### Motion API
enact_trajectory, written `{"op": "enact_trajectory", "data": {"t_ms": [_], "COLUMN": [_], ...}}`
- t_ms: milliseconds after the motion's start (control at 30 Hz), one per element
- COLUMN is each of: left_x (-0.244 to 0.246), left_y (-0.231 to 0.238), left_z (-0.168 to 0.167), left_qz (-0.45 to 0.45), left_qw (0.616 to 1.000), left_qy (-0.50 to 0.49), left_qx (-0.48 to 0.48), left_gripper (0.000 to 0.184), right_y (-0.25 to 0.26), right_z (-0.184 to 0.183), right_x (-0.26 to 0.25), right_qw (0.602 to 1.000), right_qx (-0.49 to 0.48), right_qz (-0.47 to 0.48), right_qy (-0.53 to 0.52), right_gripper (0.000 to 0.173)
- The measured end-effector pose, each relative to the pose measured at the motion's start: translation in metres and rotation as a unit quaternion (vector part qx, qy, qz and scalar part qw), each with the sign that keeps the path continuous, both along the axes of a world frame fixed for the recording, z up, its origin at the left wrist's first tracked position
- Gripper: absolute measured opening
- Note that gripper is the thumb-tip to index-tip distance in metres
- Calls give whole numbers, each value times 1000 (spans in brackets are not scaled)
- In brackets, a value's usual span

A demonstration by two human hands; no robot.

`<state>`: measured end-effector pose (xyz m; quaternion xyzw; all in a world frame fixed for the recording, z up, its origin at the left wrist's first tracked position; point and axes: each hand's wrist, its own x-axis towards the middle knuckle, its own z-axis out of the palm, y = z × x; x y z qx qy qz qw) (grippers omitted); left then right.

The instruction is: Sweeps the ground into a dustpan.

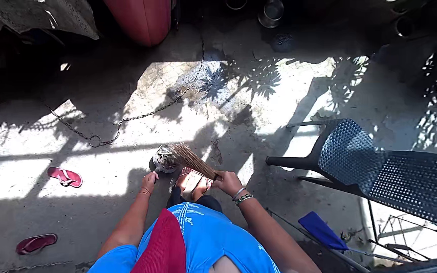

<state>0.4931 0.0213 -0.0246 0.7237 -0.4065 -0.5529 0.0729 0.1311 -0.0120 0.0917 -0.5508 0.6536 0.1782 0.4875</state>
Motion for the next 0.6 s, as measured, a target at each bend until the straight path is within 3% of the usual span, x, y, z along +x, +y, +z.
{"op": "enact_trajectory", "data": {"t_ms": [133, 267, 300, 433, 500, 533, 567, 600], "left_x": [11, 19, 19, 21, 22, 23, 23, 22], "left_y": [-5, -15, -18, -32, -36, -37, -41, -44], "left_z": [19, 37, 44, 72, 81, 83, 85, 87], "left_qz": [56, 68, 70, 59, 61, 74, 89, 109], "left_qw": [998, 996, 995, 995, 993, 991, 989, 986], "left_qy": [13, 47, 55, 63, 74, 80, 86, 93], "left_qx": [-11, -39, -48, -49, -68, -75, -80, -82], "left_gripper": [52, 49, 48, 49, 49, 48, 48, 47], "right_y": [23, 75, 95, 158, 180, 199, 228, 258], "right_z": [46, 61, 60, 70, 97, 102, 90, 61], "right_x": [-42, -72, -79, -88, -75, -72, -81, -97], "right_qw": [999, 986, 979, 912, 859, 846, 850, 853], "right_qx": [-17, 38, 69, 141, 100, 44, -57, -196], "right_qz": [-40, -160, -193, -380, -495, -517, -479, -372], "right_qy": [6, 22, 12, -58, -78, -120, -212, -311], "right_gripper": [55, 80, 78, 39, 20, 19, 22, 30]}}
